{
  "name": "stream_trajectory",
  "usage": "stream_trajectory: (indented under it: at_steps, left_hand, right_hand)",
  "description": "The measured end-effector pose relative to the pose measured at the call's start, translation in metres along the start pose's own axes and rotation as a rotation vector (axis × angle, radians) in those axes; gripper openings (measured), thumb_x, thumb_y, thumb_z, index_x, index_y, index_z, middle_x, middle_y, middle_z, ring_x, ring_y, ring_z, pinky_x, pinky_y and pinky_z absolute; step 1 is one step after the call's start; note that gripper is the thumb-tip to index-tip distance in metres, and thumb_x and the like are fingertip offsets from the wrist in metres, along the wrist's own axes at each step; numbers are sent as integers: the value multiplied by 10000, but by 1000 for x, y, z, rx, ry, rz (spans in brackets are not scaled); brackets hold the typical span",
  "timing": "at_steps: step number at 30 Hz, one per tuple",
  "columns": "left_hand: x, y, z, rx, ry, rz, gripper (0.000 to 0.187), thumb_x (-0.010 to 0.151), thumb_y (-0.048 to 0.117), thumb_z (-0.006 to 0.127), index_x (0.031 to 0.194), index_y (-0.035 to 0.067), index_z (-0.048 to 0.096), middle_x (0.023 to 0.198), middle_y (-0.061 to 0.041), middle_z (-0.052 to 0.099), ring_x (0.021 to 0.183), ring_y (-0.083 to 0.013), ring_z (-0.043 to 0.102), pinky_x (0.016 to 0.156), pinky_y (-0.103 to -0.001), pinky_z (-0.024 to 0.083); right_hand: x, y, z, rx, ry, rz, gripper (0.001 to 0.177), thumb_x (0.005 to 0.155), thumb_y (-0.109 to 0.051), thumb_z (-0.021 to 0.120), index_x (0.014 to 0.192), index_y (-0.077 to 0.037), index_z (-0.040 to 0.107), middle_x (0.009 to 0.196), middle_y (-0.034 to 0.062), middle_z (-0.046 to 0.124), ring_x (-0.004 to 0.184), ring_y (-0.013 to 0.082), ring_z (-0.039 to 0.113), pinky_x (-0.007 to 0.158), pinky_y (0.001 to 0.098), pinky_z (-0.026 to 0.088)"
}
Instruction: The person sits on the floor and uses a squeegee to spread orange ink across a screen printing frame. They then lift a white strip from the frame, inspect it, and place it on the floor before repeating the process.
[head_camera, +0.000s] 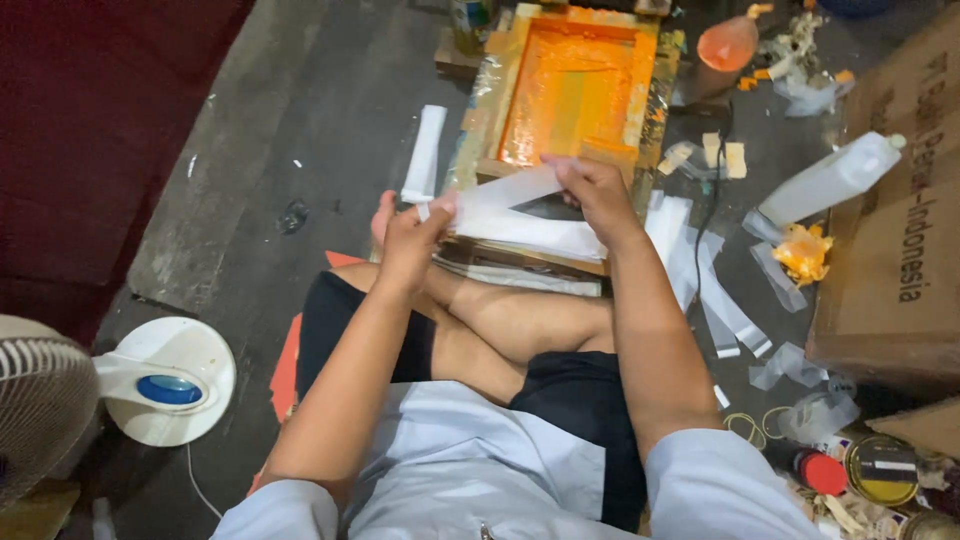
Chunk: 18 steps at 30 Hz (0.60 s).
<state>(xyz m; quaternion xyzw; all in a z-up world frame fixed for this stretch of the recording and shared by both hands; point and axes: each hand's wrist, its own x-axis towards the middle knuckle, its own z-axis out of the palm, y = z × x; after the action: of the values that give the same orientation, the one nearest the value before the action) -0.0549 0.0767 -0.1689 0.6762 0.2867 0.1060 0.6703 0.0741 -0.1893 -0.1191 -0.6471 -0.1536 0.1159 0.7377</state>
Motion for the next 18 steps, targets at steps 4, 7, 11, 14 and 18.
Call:
stream_trajectory:
  at_steps: [4,7,11,14,18]
  left_hand:
    - [-39,37,-33,98,-14,136,263,810,210,813,1072,189,832,1713,-186,128,1563,-422,133,1242,-413,241]
    - [-29,20,-58,99,-86,164,265,825,142,782,1088,121,806,1698,-200,217,1558,-423,178,1255,-471,200]
    - [-11,30,-78,209,-138,168,288,835,92,782,1122,100,763,1619,-189,387,1476,-401,352,1180,-461,357]
    - [9,38,-85,342,-107,187,369,839,90,772,1191,174,698,1346,-124,601,1272,-340,571,1035,-437,494]
    - [52,32,-80,474,14,384,277,837,151,798,1053,247,654,1041,-17,735,947,-278,717,824,-408,562]
  right_hand:
    - [2,17,17,-138,-35,0,119,967,-179,774,944,-63,795,606,60,585,571,110,553,562,233,462]
    - [-4,21,39,-203,-50,21,178,932,-193,818,1058,-67,807,648,51,635,586,92,542,616,233,508]
    - [-3,17,58,-209,-62,53,219,1014,-150,691,1190,-34,753,687,75,653,620,116,618,611,231,518]
    - [-1,9,72,-210,-35,25,227,1008,-108,669,1205,-15,733,725,99,683,628,114,632,590,216,513]
    - [27,-3,85,-288,52,-114,233,957,-30,753,1187,-8,725,803,104,693,673,143,685,640,244,560]
